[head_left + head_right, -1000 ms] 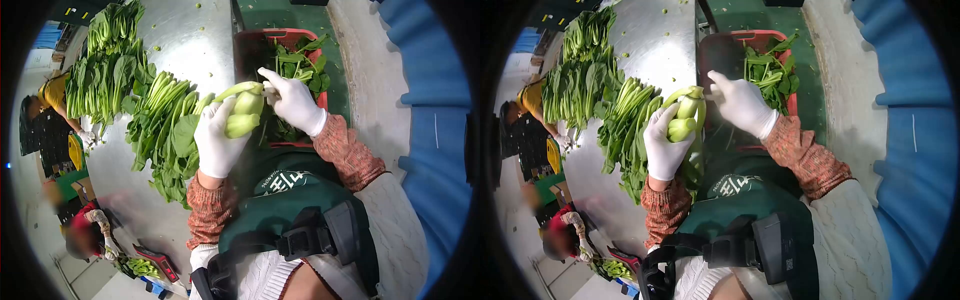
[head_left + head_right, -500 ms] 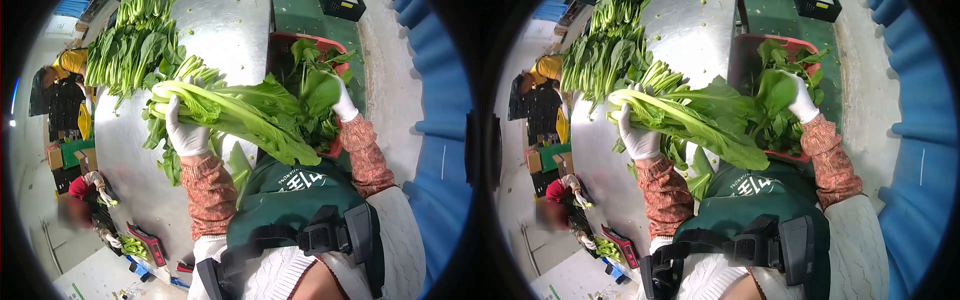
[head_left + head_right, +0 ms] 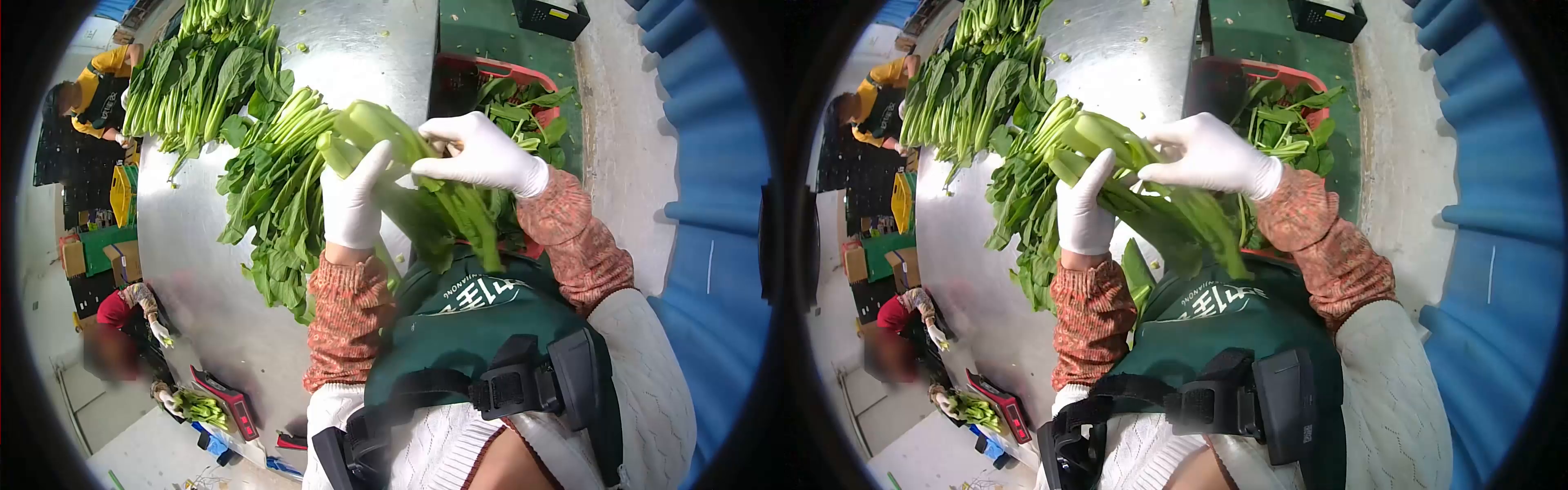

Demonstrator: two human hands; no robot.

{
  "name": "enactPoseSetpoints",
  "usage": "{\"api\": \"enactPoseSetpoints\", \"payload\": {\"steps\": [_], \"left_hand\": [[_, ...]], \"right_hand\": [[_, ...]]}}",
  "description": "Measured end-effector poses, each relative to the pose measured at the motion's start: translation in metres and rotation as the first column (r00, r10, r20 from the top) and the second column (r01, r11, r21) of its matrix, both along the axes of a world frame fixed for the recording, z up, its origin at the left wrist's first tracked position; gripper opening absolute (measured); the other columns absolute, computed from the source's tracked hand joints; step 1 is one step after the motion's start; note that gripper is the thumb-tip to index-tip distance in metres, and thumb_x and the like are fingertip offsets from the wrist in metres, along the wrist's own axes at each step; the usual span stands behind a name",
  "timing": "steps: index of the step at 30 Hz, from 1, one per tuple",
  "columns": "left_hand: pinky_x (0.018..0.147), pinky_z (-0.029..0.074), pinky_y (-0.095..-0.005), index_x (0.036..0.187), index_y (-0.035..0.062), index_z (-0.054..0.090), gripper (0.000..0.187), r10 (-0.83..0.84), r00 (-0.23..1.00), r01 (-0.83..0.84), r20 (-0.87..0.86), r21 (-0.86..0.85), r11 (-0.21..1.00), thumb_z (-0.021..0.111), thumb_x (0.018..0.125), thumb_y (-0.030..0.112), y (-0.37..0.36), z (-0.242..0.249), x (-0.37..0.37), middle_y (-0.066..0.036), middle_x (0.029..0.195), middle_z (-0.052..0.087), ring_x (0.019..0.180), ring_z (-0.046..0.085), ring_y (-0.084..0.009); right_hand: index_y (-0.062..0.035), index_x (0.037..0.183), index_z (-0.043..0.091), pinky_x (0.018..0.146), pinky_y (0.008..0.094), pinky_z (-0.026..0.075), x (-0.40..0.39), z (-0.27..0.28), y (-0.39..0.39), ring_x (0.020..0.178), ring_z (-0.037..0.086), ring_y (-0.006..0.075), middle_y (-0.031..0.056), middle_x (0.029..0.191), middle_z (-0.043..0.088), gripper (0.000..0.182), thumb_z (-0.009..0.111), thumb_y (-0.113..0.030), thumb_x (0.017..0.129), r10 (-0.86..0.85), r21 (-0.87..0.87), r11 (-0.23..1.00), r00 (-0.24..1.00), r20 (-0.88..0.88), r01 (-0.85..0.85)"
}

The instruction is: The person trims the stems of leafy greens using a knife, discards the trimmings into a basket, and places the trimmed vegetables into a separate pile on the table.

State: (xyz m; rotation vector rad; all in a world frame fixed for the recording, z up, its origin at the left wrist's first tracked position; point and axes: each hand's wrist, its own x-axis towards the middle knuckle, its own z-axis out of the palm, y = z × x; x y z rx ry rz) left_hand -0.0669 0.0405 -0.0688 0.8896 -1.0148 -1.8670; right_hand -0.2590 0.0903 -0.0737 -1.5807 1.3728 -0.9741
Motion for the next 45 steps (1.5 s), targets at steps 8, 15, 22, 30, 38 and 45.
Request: {"api": "enactPoseSetpoints", "payload": {"steps": [8, 15, 22, 30, 38, 45], "left_hand": [[0.06, 0.047, -0.0256, 0.09, -0.0041, 0.063, 0.013, -0.089, 0.961, 0.12, 0.262, -0.105, 0.987, 0.065, 0.083, 0.007, -0.01, -0.014, -0.011, -0.007, 0.071, 0.063, 0.063, 0.059, -0.0134], [0.066, 0.058, -0.0304, 0.129, -0.0065, 0.046, 0.051, -0.022, 0.989, 0.014, 0.146, 0.054, 0.998, 0.069, 0.088, 0.013, -0.014, -0.04, -0.028, -0.017, 0.107, 0.064, 0.082, 0.069, -0.022], [0.093, 0.05, -0.0373, 0.122, 0.0011, 0.055, 0.039, -0.24, 0.834, 0.344, -0.497, 0.127, 0.93, 0.066, 0.085, 0.008, 0.004, -0.026, -0.022, -0.014, 0.116, 0.062, 0.105, 0.062, -0.0232], [0.115, 0.026, -0.059, 0.125, -0.0028, 0.052, 0.052, 0.488, 0.517, -0.393, -0.703, 0.311, 0.865, 0.069, 0.085, 0.026, -0.022, -0.018, 0.183, -0.018, 0.12, 0.061, 0.117, 0.055, -0.031], [0.106, 0.036, -0.0566, 0.123, -0.0037, 0.053, 0.048, 0.955, 0.02, -0.799, -0.296, 0.569, 0.194, 0.062, 0.087, 0.027, 0.048, -0.108, 0.462, -0.021, 0.12, 0.058, 0.118, 0.05, -0.0364], [0.112, 0.027, -0.0576, 0.148, 0.0046, 0.028, 0.074, 0.951, -0.137, -0.99, 0.276, -0.056, -0.126, 0.066, 0.089, 0.028, 0.029, -0.123, 0.624, -0.022, 0.143, 0.04, 0.13, 0.041, -0.0378]], "right_hand": [[-0.0015, 0.094, 0.068, 0.067, 0.0218, 0.038, -0.054, -0.002, 0.028, 0.071, 0.046, 0.0026, -0.0055, 0.077, 0.058, 0.025, 0.076, -0.021, 0.081, -0.099, 0.289, 0.957, 0.949, 0.301, 0.008], [-0.0004, 0.102, 0.067, 0.068, 0.0215, 0.041, -0.075, 0.004, 0.049, 0.075, 0.052, 0.0031, -0.0033, 0.081, 0.06, 0.028, 0.073, -0.023, 0.086, -0.313, 0.287, 0.931, 0.901, 0.301, 0.227], [0.0028, 0.1, 0.067, 0.068, 0.0236, 0.043, -0.001, -0.001, 0.022, 0.074, 0.048, 0.0044, -0.0037, 0.08, 0.059, 0.026, 0.074, -0.019, 0.087, -0.024, 0.273, 0.96, 0.959, 0.282, -0.056], [0.0017, 0.115, 0.064, 0.042, 0.0173, 0.023, -0.012, -0.025, 0.0, 0.048, 0.033, -0.0019, -0.0029, 0.081, 0.065, 0.031, 0.059, -0.023, 0.097, -0.293, 0.286, 0.931, 0.93, 0.223, 0.225], [-0.0003, 0.127, 0.057, 0.065, 0.0162, 0.042, 0.002, -0.101, 0.023, 0.072, 0.047, 0.0021, 0.0011, 0.102, 0.059, 0.045, 0.066, -0.001, 0.083, -0.09, 0.424, 0.904, 0.995, 0.046, 0.062], [0.0011, 0.116, 0.061, 0.057, 0.0215, 0.045, 0.054, -0.104, -0.027, 0.061, 0.052, 0.0051, 0.0021, 0.086, 0.063, 0.024, 0.054, -0.005, 0.094, -0.022, 0.442, 0.897, 0.999, 0.028, 0.008]]}}
